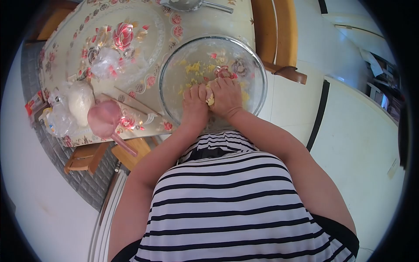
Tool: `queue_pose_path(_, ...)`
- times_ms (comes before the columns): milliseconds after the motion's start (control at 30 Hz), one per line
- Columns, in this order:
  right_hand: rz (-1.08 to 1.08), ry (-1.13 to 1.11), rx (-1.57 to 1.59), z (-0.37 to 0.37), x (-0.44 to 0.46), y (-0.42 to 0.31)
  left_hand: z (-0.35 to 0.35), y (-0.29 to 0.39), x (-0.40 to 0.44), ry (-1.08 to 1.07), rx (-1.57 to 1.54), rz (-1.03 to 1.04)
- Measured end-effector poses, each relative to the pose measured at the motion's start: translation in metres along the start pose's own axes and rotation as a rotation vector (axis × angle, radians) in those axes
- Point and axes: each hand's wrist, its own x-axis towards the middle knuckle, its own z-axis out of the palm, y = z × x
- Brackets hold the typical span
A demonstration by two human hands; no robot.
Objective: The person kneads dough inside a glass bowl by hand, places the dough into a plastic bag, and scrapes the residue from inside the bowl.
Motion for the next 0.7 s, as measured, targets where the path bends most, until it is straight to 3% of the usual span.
queue_pose_path(233, -0.092, 0.081, 0.010, 0.007, 0.015, 0.013, 0.000, 0.005, 0.013, 0.011, 0.170, -0.115)
queue_pose_path(400, -0.125, 0.094, -0.025, 0.011, 0.023, 0.016, -0.007, 0.001, 0.018, -0.005, 0.081, -0.131)
queue_pose_path(500, -0.017, -0.075, -0.049, 0.001, 0.033, 0.009, -0.021, -0.005, 0.028, -0.046, 0.051, -0.078)
queue_pose_path(567, 0.024, 0.012, 0.054, -0.020, 0.049, -0.003, -0.036, -0.010, 0.039, -0.035, 0.087, -0.006)
queue_pose_path(600, -0.032, 0.177, 0.091, -0.021, 0.056, -0.005, -0.045, -0.012, 0.045, 0.073, 0.141, 0.008)
queue_pose_path(633, -0.033, 0.179, 0.093, -0.019, 0.062, -0.007, -0.052, -0.012, 0.048, 0.179, 0.195, 0.022)
queue_pose_path(700, -0.005, 0.234, 0.156, -0.013, 0.075, -0.008, -0.062, -0.009, 0.047, 0.158, 0.313, 0.023)
